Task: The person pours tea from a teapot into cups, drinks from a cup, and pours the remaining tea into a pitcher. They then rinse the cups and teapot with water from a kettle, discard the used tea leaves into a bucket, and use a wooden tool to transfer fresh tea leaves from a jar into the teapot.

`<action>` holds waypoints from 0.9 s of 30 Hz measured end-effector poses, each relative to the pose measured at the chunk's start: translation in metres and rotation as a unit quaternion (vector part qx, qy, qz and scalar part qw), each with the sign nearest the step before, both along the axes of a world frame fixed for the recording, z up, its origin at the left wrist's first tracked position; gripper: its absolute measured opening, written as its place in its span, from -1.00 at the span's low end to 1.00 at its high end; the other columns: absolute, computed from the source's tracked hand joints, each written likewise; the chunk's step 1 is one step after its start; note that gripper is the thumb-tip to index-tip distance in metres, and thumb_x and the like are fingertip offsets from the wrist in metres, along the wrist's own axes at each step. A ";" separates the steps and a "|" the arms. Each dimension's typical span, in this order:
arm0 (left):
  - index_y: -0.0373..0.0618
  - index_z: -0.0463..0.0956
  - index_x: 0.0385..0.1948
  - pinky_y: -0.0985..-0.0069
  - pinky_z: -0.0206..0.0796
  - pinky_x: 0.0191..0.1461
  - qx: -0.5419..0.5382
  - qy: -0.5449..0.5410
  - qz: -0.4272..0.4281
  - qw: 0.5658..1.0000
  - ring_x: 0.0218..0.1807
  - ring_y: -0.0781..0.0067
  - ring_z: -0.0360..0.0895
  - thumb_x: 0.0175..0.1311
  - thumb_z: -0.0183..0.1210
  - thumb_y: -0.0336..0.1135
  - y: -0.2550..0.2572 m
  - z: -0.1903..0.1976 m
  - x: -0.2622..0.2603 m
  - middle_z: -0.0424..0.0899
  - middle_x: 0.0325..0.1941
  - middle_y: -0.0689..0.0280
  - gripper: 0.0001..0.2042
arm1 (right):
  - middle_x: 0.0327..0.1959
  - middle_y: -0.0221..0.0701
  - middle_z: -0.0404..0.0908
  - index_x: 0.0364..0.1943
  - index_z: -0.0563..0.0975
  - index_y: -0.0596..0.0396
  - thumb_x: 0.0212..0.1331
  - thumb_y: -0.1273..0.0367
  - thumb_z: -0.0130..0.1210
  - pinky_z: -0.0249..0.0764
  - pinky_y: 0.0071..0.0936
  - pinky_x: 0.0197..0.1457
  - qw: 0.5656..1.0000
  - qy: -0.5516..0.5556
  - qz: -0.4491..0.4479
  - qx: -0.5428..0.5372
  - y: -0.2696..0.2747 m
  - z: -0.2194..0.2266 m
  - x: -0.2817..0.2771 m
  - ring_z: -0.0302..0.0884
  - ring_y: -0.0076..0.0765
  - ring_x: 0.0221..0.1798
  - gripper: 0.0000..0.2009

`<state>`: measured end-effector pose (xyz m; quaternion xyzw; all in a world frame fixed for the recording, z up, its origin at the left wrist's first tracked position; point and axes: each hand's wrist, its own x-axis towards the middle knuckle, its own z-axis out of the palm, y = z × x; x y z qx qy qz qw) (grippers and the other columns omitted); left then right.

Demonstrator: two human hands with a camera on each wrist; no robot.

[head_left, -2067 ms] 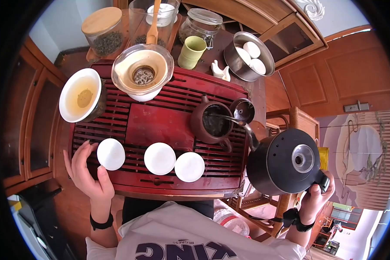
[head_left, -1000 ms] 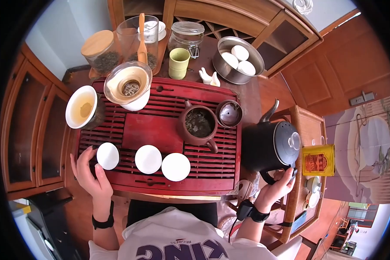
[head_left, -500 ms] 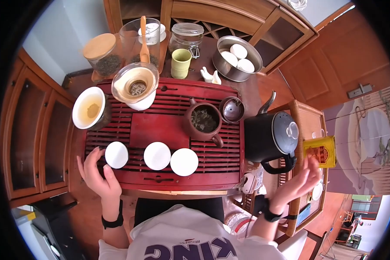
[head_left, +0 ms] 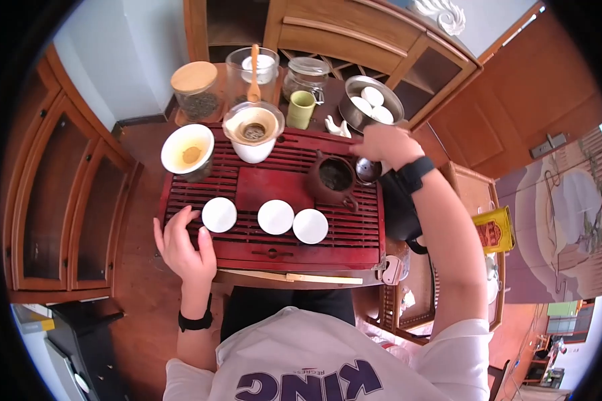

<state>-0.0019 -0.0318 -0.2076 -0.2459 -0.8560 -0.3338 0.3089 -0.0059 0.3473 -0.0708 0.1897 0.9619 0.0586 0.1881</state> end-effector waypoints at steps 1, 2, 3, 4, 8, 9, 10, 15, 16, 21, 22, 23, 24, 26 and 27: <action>-0.20 0.50 0.12 -0.07 -0.04 0.54 0.003 0.008 -0.001 1.000 0.07 0.16 0.60 0.37 0.05 -0.25 0.000 0.001 -0.001 0.72 -0.10 0.23 -0.64 | -0.10 -0.17 0.75 -0.12 0.72 0.11 0.19 -0.07 0.19 0.58 -0.14 0.08 1.000 -0.024 0.006 -0.007 0.000 -0.001 0.000 0.70 0.03 0.00 -0.49; -0.20 0.50 0.11 -0.06 -0.04 0.54 0.002 0.009 -0.002 1.000 0.07 0.16 0.60 0.35 0.06 -0.27 0.000 0.001 0.000 0.72 -0.10 0.24 -0.64 | -0.10 -0.17 0.75 -0.11 0.72 0.11 0.16 -0.13 0.20 0.58 -0.15 0.09 1.000 -0.031 -0.008 0.002 -0.003 0.000 0.001 0.70 0.02 0.01 -0.44; -0.20 0.50 0.11 -0.06 -0.04 0.55 0.001 0.009 -0.004 1.000 0.07 0.17 0.60 0.32 0.08 -0.29 0.000 0.002 0.000 0.72 -0.10 0.25 -0.64 | -0.09 -0.17 0.75 -0.10 0.72 0.12 0.13 -0.19 0.21 0.58 -0.16 0.10 0.999 -0.039 -0.023 0.010 -0.006 0.000 0.004 0.70 0.01 0.03 -0.39; -0.19 0.50 0.10 -0.05 -0.03 0.55 0.005 0.010 -0.009 1.000 0.06 0.17 0.60 0.29 0.09 -0.32 0.000 0.002 0.000 0.72 -0.11 0.25 -0.64 | -0.07 -0.16 0.75 -0.08 0.71 0.12 0.09 -0.21 0.23 0.58 -0.16 0.10 0.998 -0.031 -0.049 0.007 -0.006 -0.003 0.005 0.69 -0.01 0.05 -0.36; -0.18 0.50 0.10 -0.04 -0.02 0.54 0.007 0.014 -0.006 1.000 0.05 0.20 0.61 0.31 0.10 -0.30 0.001 0.001 0.000 0.73 -0.12 0.27 -0.66 | -0.34 -0.07 0.72 -0.23 0.67 0.30 0.09 -0.17 0.24 0.62 -0.22 -0.28 0.995 -0.009 -0.070 -0.067 0.003 -0.019 0.006 0.73 -0.03 -0.28 -0.34; -0.18 0.51 0.09 -0.04 -0.02 0.54 0.009 0.014 -0.005 1.000 0.05 0.20 0.61 0.32 0.10 -0.30 0.002 0.001 0.000 0.73 -0.12 0.27 -0.66 | -0.34 -0.07 0.72 -0.23 0.67 0.30 0.09 -0.17 0.24 0.62 -0.22 -0.28 0.995 -0.010 -0.070 -0.066 0.002 -0.018 0.007 0.73 -0.03 -0.28 -0.34; -0.18 0.51 0.09 -0.04 -0.03 0.54 0.010 0.015 -0.003 1.000 0.05 0.20 0.61 0.33 0.10 -0.30 0.002 0.001 0.000 0.73 -0.12 0.27 -0.67 | -0.35 -0.07 0.72 -0.23 0.66 0.32 0.09 -0.16 0.24 0.60 -0.23 -0.33 0.993 -0.009 -0.082 -0.079 0.001 -0.016 0.008 0.73 -0.05 -0.33 -0.34; -0.17 0.52 0.08 -0.05 -0.02 0.54 0.014 0.015 -0.001 1.000 0.04 0.20 0.61 0.30 0.14 -0.28 0.001 -0.001 0.000 0.72 -0.12 0.29 -0.66 | -0.37 -0.05 0.71 -0.23 0.66 0.35 0.06 -0.13 0.26 0.60 -0.26 -0.29 0.992 0.002 -0.080 -0.094 -0.001 0.002 0.015 0.73 -0.09 -0.31 -0.35; -0.18 0.52 0.07 -0.06 -0.01 0.53 0.014 0.016 0.001 1.000 0.03 0.20 0.61 0.26 0.18 -0.26 0.001 -0.001 -0.001 0.72 -0.13 0.30 -0.64 | -0.37 -0.05 0.70 -0.22 0.66 0.34 0.03 -0.14 0.27 0.60 -0.28 -0.24 0.989 0.107 -0.052 -0.083 0.004 -0.002 0.017 0.73 -0.09 -0.28 -0.34; -0.17 0.52 0.06 -0.06 -0.02 0.53 0.011 0.023 0.000 1.000 0.03 0.20 0.62 0.27 0.17 -0.27 0.001 -0.001 0.000 0.72 -0.14 0.30 -0.65 | -0.30 -0.14 0.74 -0.21 0.67 0.31 0.01 0.04 0.41 0.59 -0.36 -0.04 0.870 0.393 -0.054 -0.293 -0.015 0.003 0.030 0.73 -0.23 -0.17 -0.47; -0.17 0.52 0.06 -0.06 -0.02 0.53 0.012 0.020 0.001 1.000 0.03 0.20 0.62 0.27 0.17 -0.27 0.001 -0.001 0.000 0.72 -0.14 0.30 -0.65 | -0.31 -0.25 0.73 -0.20 0.64 0.29 -0.01 0.15 0.47 0.55 -0.42 -0.08 0.835 0.426 -0.039 -0.346 -0.017 -0.008 0.034 0.68 -0.38 -0.22 -0.54; -0.17 0.52 0.06 -0.06 -0.02 0.54 0.013 0.017 0.002 1.000 0.03 0.20 0.62 0.27 0.17 -0.27 0.001 -0.001 -0.001 0.72 -0.13 0.30 -0.65 | -0.37 -0.34 0.69 -0.21 0.58 0.22 -0.03 0.21 0.50 0.53 -0.49 -0.13 0.792 0.435 -0.027 -0.428 -0.021 -0.019 0.038 0.61 -0.49 -0.28 -0.57; -0.17 0.52 0.06 -0.06 -0.02 0.54 0.014 0.017 0.003 1.000 0.03 0.20 0.62 0.27 0.17 -0.27 0.001 -0.001 0.000 0.72 -0.13 0.30 -0.65 | -0.39 -0.37 0.66 -0.25 0.54 0.20 -0.04 0.24 0.51 0.52 -0.50 -0.15 0.798 0.442 -0.031 -0.408 -0.032 -0.022 0.045 0.58 -0.52 -0.29 -0.59; -0.17 0.52 0.06 -0.05 -0.01 0.54 0.013 0.018 0.002 1.000 0.03 0.20 0.62 0.27 0.17 -0.27 0.002 -0.001 -0.001 0.72 -0.14 0.30 -0.65 | -0.42 -0.41 0.62 -0.36 0.43 0.14 -0.05 0.29 0.51 0.50 -0.52 -0.19 0.771 0.473 -0.010 -0.427 -0.037 -0.042 0.052 0.53 -0.57 -0.31 -0.59; -0.17 0.52 0.06 -0.05 -0.01 0.54 0.014 0.018 0.003 1.000 0.03 0.20 0.62 0.27 0.17 -0.27 0.001 0.000 0.000 0.72 -0.14 0.30 -0.65 | -0.39 -0.38 0.59 -0.40 0.40 0.14 -0.08 0.33 0.51 0.50 -0.50 -0.23 0.769 0.470 -0.013 -0.433 -0.043 -0.042 0.057 0.52 -0.51 -0.31 -0.59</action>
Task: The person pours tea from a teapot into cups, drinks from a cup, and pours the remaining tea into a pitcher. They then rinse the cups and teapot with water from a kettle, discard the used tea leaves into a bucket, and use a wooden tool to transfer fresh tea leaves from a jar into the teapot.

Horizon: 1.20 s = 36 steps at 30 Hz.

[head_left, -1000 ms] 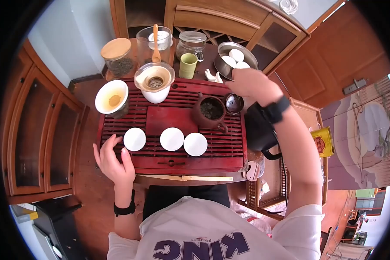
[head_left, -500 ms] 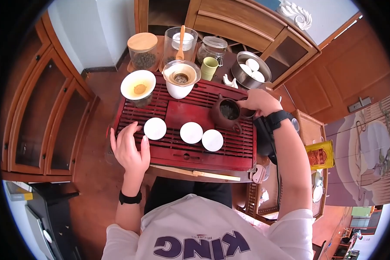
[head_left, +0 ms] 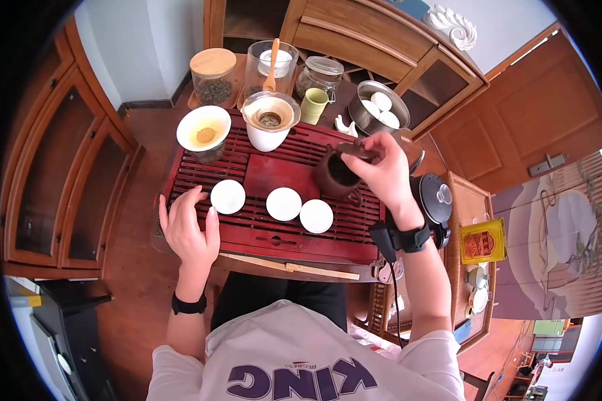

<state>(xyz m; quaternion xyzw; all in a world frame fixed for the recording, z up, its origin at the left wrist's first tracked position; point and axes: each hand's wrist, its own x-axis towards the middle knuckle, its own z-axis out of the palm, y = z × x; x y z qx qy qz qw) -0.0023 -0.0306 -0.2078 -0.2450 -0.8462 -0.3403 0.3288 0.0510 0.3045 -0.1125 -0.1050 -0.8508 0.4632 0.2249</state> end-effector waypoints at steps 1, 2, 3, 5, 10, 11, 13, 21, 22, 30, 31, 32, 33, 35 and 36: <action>-0.17 0.52 0.07 -0.05 -0.02 0.54 -0.005 0.001 -0.004 1.000 0.03 0.19 0.62 0.31 0.13 -0.29 0.000 0.001 0.000 0.72 -0.13 0.27 -0.67 | -0.36 -0.35 0.57 -0.42 0.39 0.14 -0.10 0.34 0.51 0.51 -0.46 -0.25 0.998 0.023 -0.010 0.050 0.003 -0.010 0.003 0.53 -0.44 -0.29 -0.59; -0.18 0.51 0.08 -0.04 -0.02 0.55 -0.009 0.001 -0.008 1.000 0.03 0.18 0.62 0.36 0.09 -0.30 0.000 0.001 0.000 0.72 -0.12 0.24 -0.69 | -0.33 -0.31 0.55 -0.44 0.39 0.13 -0.11 0.36 0.51 0.52 -0.43 -0.26 0.994 0.046 -0.019 0.101 0.000 -0.014 0.005 0.53 -0.36 -0.27 -0.59; -0.18 0.51 0.08 -0.04 -0.02 0.55 -0.007 0.001 -0.007 1.000 0.03 0.18 0.62 0.36 0.09 -0.30 0.000 0.001 0.001 0.72 -0.12 0.24 -0.69 | -0.27 -0.27 0.55 -0.45 0.39 0.14 -0.12 0.37 0.51 0.53 -0.39 -0.27 0.989 0.048 -0.012 0.139 -0.003 -0.016 0.010 0.54 -0.28 -0.23 -0.59; -0.18 0.51 0.08 -0.04 -0.02 0.55 -0.009 0.008 -0.006 1.000 0.03 0.18 0.62 0.36 0.09 -0.30 0.000 0.001 0.000 0.73 -0.13 0.24 -0.69 | -0.11 -0.17 0.54 -0.47 0.38 0.15 -0.11 0.38 0.51 0.55 -0.28 -0.16 0.982 0.038 0.000 0.186 -0.019 -0.011 0.021 0.55 -0.06 -0.12 -0.60; -0.18 0.52 0.06 -0.05 -0.01 0.54 -0.005 0.004 -0.003 1.000 0.03 0.18 0.62 0.33 0.13 -0.28 0.000 0.000 0.000 0.72 -0.13 0.25 -0.68 | 0.08 -0.06 0.50 -0.14 0.45 0.16 0.04 0.39 0.43 0.49 -0.12 0.19 0.982 0.000 0.015 0.188 -0.026 -0.022 0.027 0.50 0.16 0.15 -0.61; -0.17 0.53 0.05 -0.05 0.00 0.53 -0.002 0.005 -0.002 1.000 0.03 0.19 0.62 0.29 0.17 -0.27 0.000 -0.001 0.000 0.72 -0.13 0.27 -0.67 | 0.14 -0.03 0.49 0.01 0.45 0.18 0.09 0.38 0.40 0.48 -0.10 0.23 0.985 0.001 0.014 0.172 -0.028 -0.022 0.028 0.48 0.19 0.21 -0.56; -0.18 0.53 0.05 -0.05 0.00 0.53 -0.002 0.005 -0.004 1.000 0.03 0.19 0.62 0.29 0.17 -0.27 0.000 -0.001 -0.001 0.72 -0.13 0.27 -0.66 | 0.20 0.01 0.46 0.13 0.39 0.20 0.15 0.38 0.35 0.46 -0.09 0.27 0.978 0.026 0.026 0.207 -0.028 -0.027 0.028 0.45 0.21 0.26 -0.50; -0.19 0.52 0.07 -0.04 0.00 0.54 -0.011 0.014 -0.003 1.000 0.01 0.17 0.63 0.34 0.10 -0.32 0.000 0.002 0.000 0.73 -0.15 0.22 -0.69 | 0.32 0.14 0.34 0.25 0.28 0.28 0.32 0.37 0.18 0.38 -0.09 0.38 0.955 -0.025 0.060 0.290 -0.027 -0.030 0.028 0.36 0.28 0.35 -0.50; -0.19 0.52 0.07 -0.04 0.00 0.54 -0.011 0.017 -0.003 1.000 0.01 0.17 0.63 0.34 0.11 -0.32 0.001 0.003 0.001 0.73 -0.15 0.22 -0.69 | 0.32 0.16 0.33 0.24 0.28 0.26 0.33 0.36 0.17 0.37 -0.08 0.38 0.960 -0.010 0.048 0.277 -0.029 -0.035 0.027 0.34 0.30 0.36 -0.51; -0.16 0.55 0.03 -0.04 -0.02 0.54 -0.003 0.008 -0.001 1.000 0.03 0.21 0.62 0.26 0.19 -0.29 0.000 0.000 0.000 0.71 -0.14 0.29 -0.68 | 0.46 0.19 0.14 0.34 0.23 0.18 0.37 0.17 0.14 0.09 0.25 0.50 0.946 -0.081 0.005 0.314 -0.030 -0.039 0.030 0.05 0.46 0.52 -0.41; -0.16 0.55 0.03 -0.04 -0.02 0.54 -0.004 0.008 -0.001 1.000 0.03 0.21 0.62 0.26 0.19 -0.29 0.000 0.000 0.000 0.71 -0.14 0.29 -0.68 | 0.50 0.17 0.08 0.41 0.17 0.15 0.37 0.12 0.12 0.04 0.30 0.51 0.943 -0.077 0.020 0.322 -0.032 -0.039 0.031 0.00 0.47 0.53 -0.34; -0.16 0.55 0.02 -0.04 -0.02 0.54 -0.006 0.008 -0.001 1.000 0.03 0.21 0.62 0.26 0.19 -0.29 0.000 0.000 0.000 0.71 -0.14 0.29 -0.68 | 0.53 0.16 0.02 0.48 0.11 0.12 0.38 0.07 0.09 -0.02 0.35 0.51 0.940 -0.073 0.034 0.331 -0.033 -0.040 0.031 -0.04 0.47 0.55 -0.28; -0.16 0.55 0.02 -0.04 -0.02 0.54 -0.005 0.007 0.000 1.000 0.03 0.21 0.62 0.26 0.19 -0.29 0.000 0.001 0.000 0.71 -0.14 0.29 -0.68 | 0.56 0.13 -0.04 0.56 0.02 0.00 0.39 0.03 0.06 0.04 0.33 0.50 0.916 -0.115 0.039 0.382 -0.034 -0.037 0.033 -0.03 0.47 0.55 -0.23; -0.16 0.55 0.02 -0.04 -0.02 0.54 -0.007 0.004 -0.003 1.000 0.05 0.20 0.61 0.25 0.19 -0.30 -0.001 0.001 0.000 0.71 -0.13 0.28 -0.68 | 0.56 0.13 -0.05 0.55 0.05 -0.03 0.39 0.02 0.06 0.07 0.33 0.49 0.904 -0.140 0.046 0.401 -0.037 -0.029 0.034 -0.03 0.48 0.54 -0.25; -0.16 0.55 0.02 -0.04 -0.02 0.54 -0.005 0.006 0.000 1.000 0.05 0.20 0.61 0.25 0.19 -0.30 0.000 0.001 0.000 0.71 -0.13 0.28 -0.68 | 0.57 0.12 -0.06 0.54 0.08 -0.06 0.38 0.02 0.06 0.09 0.33 0.48 0.892 -0.164 0.052 0.417 -0.038 -0.025 0.033 -0.02 0.49 0.53 -0.27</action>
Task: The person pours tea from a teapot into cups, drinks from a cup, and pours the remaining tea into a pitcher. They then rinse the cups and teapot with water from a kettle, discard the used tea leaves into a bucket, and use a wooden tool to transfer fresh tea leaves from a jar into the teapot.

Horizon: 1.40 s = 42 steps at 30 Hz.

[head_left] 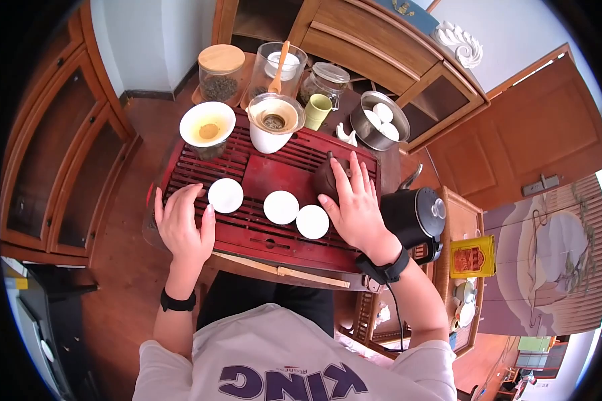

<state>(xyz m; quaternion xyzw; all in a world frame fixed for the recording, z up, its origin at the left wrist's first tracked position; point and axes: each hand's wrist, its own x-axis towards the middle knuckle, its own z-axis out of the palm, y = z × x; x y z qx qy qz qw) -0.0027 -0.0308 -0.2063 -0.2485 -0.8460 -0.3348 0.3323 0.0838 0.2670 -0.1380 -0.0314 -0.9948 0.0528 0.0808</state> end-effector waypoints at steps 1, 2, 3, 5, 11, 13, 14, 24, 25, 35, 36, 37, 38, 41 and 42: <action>-0.16 0.55 0.02 -0.04 -0.03 0.54 -0.001 -0.005 -0.003 1.000 0.06 0.19 0.61 0.25 0.19 -0.29 0.000 0.000 0.000 0.71 -0.12 0.27 -0.68 | 0.57 0.12 -0.08 0.53 0.11 -0.08 0.38 0.01 0.06 0.13 0.32 0.47 1.000 -0.001 0.001 0.002 0.000 0.000 0.000 0.00 0.50 0.52 -0.28; -0.16 0.55 0.02 -0.04 -0.03 0.55 -0.002 -0.009 -0.006 1.000 0.07 0.19 0.61 0.25 0.19 -0.29 -0.001 0.001 0.001 0.71 -0.11 0.27 -0.68 | 0.57 0.12 -0.08 0.53 0.11 -0.08 0.38 0.01 0.06 0.13 0.32 0.47 1.000 0.001 0.004 0.004 0.000 0.001 0.001 0.00 0.50 0.52 -0.28; -0.17 0.55 0.01 -0.06 -0.05 0.55 -0.003 -0.013 -0.007 1.000 0.08 0.16 0.60 0.23 0.20 -0.28 -0.001 0.000 0.001 0.70 -0.09 0.24 -0.66 | 0.57 0.12 -0.07 0.53 0.12 -0.08 0.39 0.02 0.05 0.13 0.31 0.47 1.000 -0.006 0.005 -0.001 0.001 0.003 0.001 0.00 0.50 0.52 -0.29; -0.18 0.55 0.01 -0.07 -0.06 0.55 -0.002 -0.013 -0.005 1.000 0.08 0.16 0.60 0.22 0.20 -0.27 -0.002 0.000 0.002 0.70 -0.09 0.22 -0.66 | 0.54 0.15 -0.01 0.52 0.14 -0.09 0.41 0.05 0.03 0.12 0.29 0.49 1.000 -0.005 0.022 -0.019 0.008 0.005 0.001 0.02 0.51 0.52 -0.33; -0.24 0.53 -0.02 -0.14 -0.13 0.56 -0.018 -0.032 -0.018 0.999 0.10 0.08 0.60 0.26 0.12 -0.20 -0.003 0.005 0.002 0.68 -0.04 0.13 -0.65 | 0.41 0.09 0.28 0.37 0.35 0.08 0.38 0.31 0.11 0.18 0.00 0.49 0.986 0.109 0.073 -0.105 0.011 0.082 -0.023 0.23 0.23 0.47 -0.50; -0.23 0.54 -0.03 -0.18 -0.14 0.55 -0.016 -0.032 -0.021 0.999 0.09 0.09 0.60 0.20 0.16 -0.19 -0.002 0.005 0.001 0.68 -0.09 0.15 -0.63 | 0.37 0.01 0.36 0.33 0.37 0.14 0.34 0.38 0.15 0.24 -0.14 0.47 0.972 0.159 0.093 -0.145 0.020 0.094 -0.053 0.29 0.14 0.44 -0.51; -0.20 0.54 -0.04 -0.20 -0.14 0.55 -0.017 -0.035 -0.022 0.999 0.09 0.11 0.60 0.16 0.20 -0.17 -0.003 0.006 0.001 0.68 -0.12 0.18 -0.62 | 0.34 -0.03 0.41 0.31 0.38 0.16 0.32 0.41 0.16 0.26 -0.20 0.46 0.963 0.174 0.101 -0.178 0.028 0.098 -0.072 0.32 0.09 0.42 -0.52; -0.22 0.49 0.03 -0.27 -0.21 0.55 -0.064 -0.142 -0.012 0.988 0.17 0.06 0.56 0.36 -0.06 0.10 -0.006 0.013 0.004 0.65 0.01 0.16 -0.48 | 0.22 -0.08 0.54 0.24 0.45 0.12 0.16 0.22 0.31 0.37 -0.17 0.39 0.988 0.135 0.067 -0.031 0.102 0.143 -0.288 0.46 0.04 0.32 -0.43; -0.22 0.50 0.02 -0.28 -0.21 0.54 -0.068 -0.144 -0.011 0.987 0.16 0.06 0.56 0.36 -0.07 0.12 -0.006 0.012 0.005 0.65 0.01 0.17 -0.46 | 0.23 -0.08 0.55 0.24 0.45 0.12 0.15 0.20 0.32 0.36 -0.18 0.40 0.990 0.106 0.091 -0.009 0.102 0.143 -0.305 0.46 0.04 0.33 -0.42; -0.18 0.63 -0.12 -0.24 0.15 0.39 -0.078 -0.137 -0.010 0.987 0.01 0.22 0.67 0.42 -0.03 0.11 -0.006 0.027 -0.004 0.70 -0.11 0.17 -0.52 | 0.54 -0.12 0.16 0.56 -0.01 0.06 -0.05 0.31 0.44 0.09 -0.21 0.60 0.935 -0.312 0.154 -0.065 0.095 0.093 -0.424 0.11 -0.08 0.57 0.07; -0.13 0.54 0.12 -0.34 -0.38 0.54 -0.072 -0.209 -0.033 0.975 0.27 0.13 0.54 0.44 -0.24 0.32 -0.009 0.011 0.008 0.66 0.10 0.22 -0.32 | 0.56 -0.14 0.14 0.57 -0.04 0.06 -0.12 0.35 0.47 0.08 -0.22 0.60 0.929 -0.328 0.158 -0.071 0.096 0.085 -0.431 0.09 -0.12 0.58 0.12; -0.14 0.54 0.11 -0.35 -0.32 0.53 -0.073 -0.205 -0.033 0.975 0.25 0.13 0.56 0.44 -0.21 0.30 -0.009 0.012 0.007 0.66 0.09 0.21 -0.34 | 0.54 -0.14 0.17 0.58 -0.06 0.05 -0.20 0.37 0.52 0.11 -0.24 0.58 0.923 -0.344 0.158 -0.067 0.096 0.076 -0.437 0.14 -0.17 0.55 0.19; -0.15 0.55 0.10 -0.36 -0.26 0.51 -0.075 -0.202 -0.035 0.976 0.23 0.14 0.57 0.44 -0.18 0.28 -0.010 0.015 0.006 0.67 0.07 0.19 -0.36 | 0.54 -0.14 0.17 0.58 -0.06 0.05 -0.20 0.37 0.52 0.11 -0.24 0.58 0.922 -0.346 0.159 -0.069 0.090 0.071 -0.436 0.14 -0.17 0.55 0.19; -0.14 0.53 0.13 -0.39 -0.27 0.50 -0.101 -0.224 -0.049 0.968 0.26 0.14 0.54 0.42 -0.13 0.28 -0.013 0.018 0.007 0.64 0.13 0.18 -0.36 | 0.49 -0.10 0.23 0.56 -0.02 0.06 -0.28 0.27 0.60 0.22 -0.24 0.52 0.892 -0.391 0.217 -0.063 0.082 0.059 -0.437 0.24 -0.12 0.49 0.24; -0.14 0.53 0.13 -0.39 -0.27 0.50 -0.103 -0.224 -0.050 0.968 0.26 0.14 0.54 0.42 -0.13 0.28 -0.014 0.019 0.007 0.64 0.13 0.18 -0.36 | 0.49 -0.10 0.23 0.56 -0.02 0.06 -0.28 0.27 0.60 0.22 -0.24 0.52 0.892 -0.391 0.216 -0.065 0.084 0.052 -0.437 0.24 -0.12 0.49 0.24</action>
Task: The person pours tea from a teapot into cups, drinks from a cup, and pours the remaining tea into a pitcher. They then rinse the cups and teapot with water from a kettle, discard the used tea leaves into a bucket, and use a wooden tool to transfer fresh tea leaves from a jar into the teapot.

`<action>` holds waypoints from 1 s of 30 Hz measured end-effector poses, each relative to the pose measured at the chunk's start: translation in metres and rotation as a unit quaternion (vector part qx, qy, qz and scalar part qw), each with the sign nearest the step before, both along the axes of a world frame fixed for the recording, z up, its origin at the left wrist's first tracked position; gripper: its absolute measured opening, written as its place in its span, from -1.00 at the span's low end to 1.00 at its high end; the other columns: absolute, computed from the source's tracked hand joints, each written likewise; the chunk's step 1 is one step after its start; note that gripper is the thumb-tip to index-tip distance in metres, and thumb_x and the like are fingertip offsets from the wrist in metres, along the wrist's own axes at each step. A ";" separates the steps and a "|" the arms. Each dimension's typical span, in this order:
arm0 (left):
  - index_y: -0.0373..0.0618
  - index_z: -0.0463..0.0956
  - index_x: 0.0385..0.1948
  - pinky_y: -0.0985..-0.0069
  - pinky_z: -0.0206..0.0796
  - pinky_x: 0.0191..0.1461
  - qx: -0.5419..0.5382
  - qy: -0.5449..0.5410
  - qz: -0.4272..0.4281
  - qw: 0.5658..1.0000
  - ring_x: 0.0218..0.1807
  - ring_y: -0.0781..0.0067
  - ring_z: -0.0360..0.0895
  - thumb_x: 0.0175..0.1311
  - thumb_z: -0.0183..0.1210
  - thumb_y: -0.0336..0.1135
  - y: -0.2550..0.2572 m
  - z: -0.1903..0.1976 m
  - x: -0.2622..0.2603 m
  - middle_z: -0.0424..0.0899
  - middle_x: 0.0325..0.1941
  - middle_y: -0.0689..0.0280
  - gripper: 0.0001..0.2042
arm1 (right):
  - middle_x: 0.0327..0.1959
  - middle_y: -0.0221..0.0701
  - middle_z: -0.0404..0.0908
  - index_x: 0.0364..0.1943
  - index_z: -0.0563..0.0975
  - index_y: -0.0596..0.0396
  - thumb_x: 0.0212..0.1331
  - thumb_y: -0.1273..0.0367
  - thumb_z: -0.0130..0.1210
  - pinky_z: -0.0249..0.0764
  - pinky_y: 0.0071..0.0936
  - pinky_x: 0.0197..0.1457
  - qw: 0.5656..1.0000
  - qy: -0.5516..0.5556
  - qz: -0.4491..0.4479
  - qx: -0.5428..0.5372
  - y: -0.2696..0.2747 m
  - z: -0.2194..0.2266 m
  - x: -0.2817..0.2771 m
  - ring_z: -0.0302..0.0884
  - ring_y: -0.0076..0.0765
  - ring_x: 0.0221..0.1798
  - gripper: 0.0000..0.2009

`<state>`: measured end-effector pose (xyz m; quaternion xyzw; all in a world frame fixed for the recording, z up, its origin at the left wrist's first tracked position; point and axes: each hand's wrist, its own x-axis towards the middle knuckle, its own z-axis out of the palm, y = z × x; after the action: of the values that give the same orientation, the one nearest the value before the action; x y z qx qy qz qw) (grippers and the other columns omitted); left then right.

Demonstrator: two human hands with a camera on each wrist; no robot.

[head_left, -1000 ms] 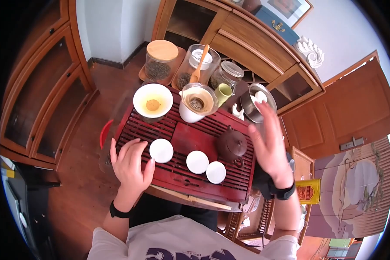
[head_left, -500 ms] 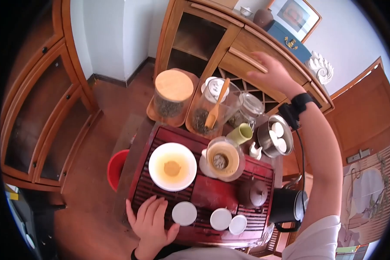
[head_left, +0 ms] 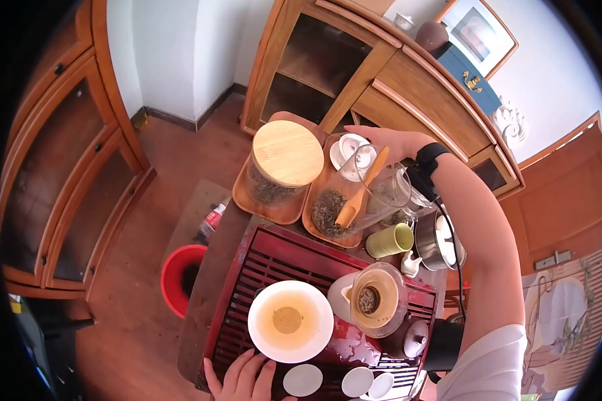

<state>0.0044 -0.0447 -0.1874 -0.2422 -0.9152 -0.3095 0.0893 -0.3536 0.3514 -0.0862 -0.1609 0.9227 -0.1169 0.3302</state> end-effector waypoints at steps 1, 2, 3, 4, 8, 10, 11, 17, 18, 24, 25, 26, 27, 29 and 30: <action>-0.14 0.52 0.14 -0.41 -0.27 0.50 -0.003 -0.007 -0.006 1.000 0.27 0.14 0.53 0.41 -0.10 0.28 -0.001 0.001 0.000 0.62 0.14 0.18 -0.36 | 0.43 -0.10 0.31 0.52 0.06 0.08 -0.34 0.20 0.63 0.26 -0.22 0.49 0.998 0.039 0.041 0.008 0.002 -0.008 0.000 0.29 -0.05 0.46 0.23; -0.13 0.52 0.15 -0.42 -0.27 0.49 -0.007 -0.014 -0.012 1.000 0.29 0.14 0.52 0.40 -0.07 0.28 -0.002 0.001 0.000 0.61 0.16 0.17 -0.36 | 0.37 -0.11 0.40 0.48 0.13 0.10 -0.40 0.13 0.66 0.30 -0.20 0.46 0.994 0.077 0.081 0.015 0.000 -0.014 0.001 0.34 0.02 0.43 0.22; -0.12 0.51 0.15 -0.42 -0.28 0.49 -0.007 -0.015 -0.013 1.000 0.29 0.13 0.51 0.38 -0.05 0.28 -0.002 0.000 0.001 0.61 0.17 0.16 -0.37 | 0.37 -0.11 0.40 0.48 0.13 0.10 -0.40 0.13 0.66 0.30 -0.20 0.46 0.994 0.075 0.079 0.013 -0.001 -0.016 0.001 0.34 0.02 0.43 0.22; -0.12 0.51 0.15 -0.42 -0.28 0.49 -0.008 -0.017 -0.015 1.000 0.29 0.13 0.51 0.38 -0.05 0.28 -0.001 -0.001 0.001 0.61 0.17 0.16 -0.37 | 0.34 -0.09 0.42 0.46 0.16 0.09 -0.40 0.10 0.65 0.32 -0.17 0.43 0.990 0.109 0.091 0.027 -0.001 -0.018 0.000 0.36 0.07 0.39 0.20; -0.13 0.56 0.10 -0.40 -0.28 0.50 -0.009 0.003 0.004 1.000 0.25 0.16 0.55 0.38 -0.03 0.28 0.002 -0.003 0.003 0.64 0.13 0.15 -0.38 | 0.36 -0.04 0.32 0.48 0.14 0.06 -0.51 0.10 0.68 0.23 -0.14 0.49 0.992 0.069 0.042 0.100 -0.016 -0.018 -0.002 0.26 0.09 0.44 0.28; -0.13 0.57 0.08 -0.39 -0.28 0.50 -0.006 0.005 0.017 1.000 0.23 0.17 0.57 0.38 -0.03 0.28 0.003 -0.004 0.001 0.65 0.12 0.15 -0.38 | 0.30 -0.05 0.38 0.43 0.16 0.07 -0.51 0.13 0.69 0.28 -0.13 0.45 0.988 0.093 0.064 0.104 -0.014 -0.023 -0.006 0.32 0.11 0.39 0.24; -0.13 0.58 0.06 -0.39 -0.31 0.51 -0.009 0.017 0.005 1.000 0.22 0.18 0.58 0.38 -0.05 0.30 0.003 -0.005 0.001 0.65 0.11 0.16 -0.37 | 0.26 -0.05 0.41 0.41 0.18 0.08 -0.50 0.14 0.68 0.31 -0.13 0.43 0.989 0.093 0.074 0.089 -0.008 -0.026 -0.011 0.35 0.12 0.36 0.20; -0.06 0.67 -0.19 -0.38 -0.28 0.52 -0.043 0.043 0.011 0.998 -0.02 0.24 0.69 0.31 -0.08 0.44 0.002 -0.006 0.000 0.71 -0.13 0.24 -0.33 | 0.12 -0.05 0.50 0.34 0.26 0.08 -0.38 0.14 0.61 0.39 -0.12 0.31 0.990 0.095 0.084 0.058 -0.022 -0.021 -0.005 0.45 0.13 0.23 0.05; -0.06 0.67 -0.19 -0.38 -0.28 0.52 -0.044 0.037 0.016 0.998 -0.02 0.24 0.69 0.31 -0.08 0.44 0.002 -0.006 0.001 0.71 -0.13 0.24 -0.33 | 0.10 -0.06 0.53 0.33 0.27 0.10 -0.41 0.18 0.62 0.41 -0.13 0.28 0.988 0.114 0.083 0.066 -0.023 -0.021 -0.004 0.47 0.11 0.20 0.05; -0.02 0.68 -0.20 -0.35 -0.29 0.52 -0.041 0.041 0.007 0.998 -0.01 0.28 0.69 0.31 -0.09 0.43 0.001 -0.005 -0.001 0.72 -0.15 0.28 -0.34 | 0.14 -0.09 0.47 0.36 0.28 -0.07 -0.37 0.19 0.58 0.37 -0.10 0.31 0.989 0.097 0.089 0.066 -0.018 -0.022 -0.007 0.38 0.07 0.29 0.02; -0.01 0.68 -0.20 -0.35 -0.29 0.52 -0.039 0.042 0.008 0.998 -0.01 0.29 0.69 0.31 -0.09 0.44 0.001 -0.005 0.000 0.72 -0.15 0.29 -0.34 | 0.14 -0.09 0.47 0.36 0.28 -0.07 -0.37 0.19 0.58 0.37 -0.10 0.31 0.989 0.096 0.091 0.067 -0.017 -0.023 -0.007 0.38 0.07 0.29 0.02; -0.01 0.69 -0.21 -0.35 -0.29 0.52 -0.037 0.043 0.009 0.998 -0.01 0.29 0.69 0.31 -0.09 0.44 0.002 -0.005 0.000 0.72 -0.15 0.30 -0.35 | 0.14 -0.10 0.47 0.37 0.28 -0.07 -0.35 0.15 0.56 0.37 -0.08 0.30 0.984 0.121 0.123 0.041 -0.016 -0.025 -0.007 0.36 0.08 0.30 0.02; -0.01 0.69 -0.21 -0.35 -0.29 0.52 -0.036 0.040 0.011 0.998 -0.01 0.29 0.69 0.31 -0.09 0.44 0.001 -0.005 0.000 0.72 -0.15 0.30 -0.35 | 0.14 -0.11 0.46 0.37 0.28 -0.06 -0.33 0.10 0.54 0.38 -0.06 0.29 0.977 0.146 0.154 0.013 -0.016 -0.026 -0.006 0.35 0.08 0.31 0.01; 0.01 0.69 -0.22 -0.35 -0.29 0.52 -0.045 0.051 0.000 0.998 0.00 0.31 0.68 0.32 -0.09 0.44 0.000 -0.004 -0.001 0.72 -0.16 0.31 -0.35 | 0.14 -0.10 0.46 0.38 0.28 -0.04 -0.33 0.06 0.51 0.39 -0.07 0.27 0.965 0.179 0.184 0.059 -0.017 -0.025 -0.006 0.36 0.11 0.30 0.02; 0.01 0.69 -0.22 -0.35 -0.29 0.52 -0.043 0.050 0.001 0.998 0.00 0.31 0.68 0.32 -0.09 0.44 0.000 -0.005 -0.001 0.72 -0.16 0.31 -0.35 | 0.13 -0.09 0.46 0.38 0.29 -0.02 -0.32 0.01 0.49 0.40 -0.07 0.25 0.947 0.217 0.210 0.108 -0.019 -0.022 -0.005 0.37 0.13 0.28 0.02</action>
<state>0.0035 -0.0449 -0.1920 -0.2600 -0.9224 -0.2569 0.1252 -0.3591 0.3321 -0.1080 -0.3359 0.9246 0.0927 0.1540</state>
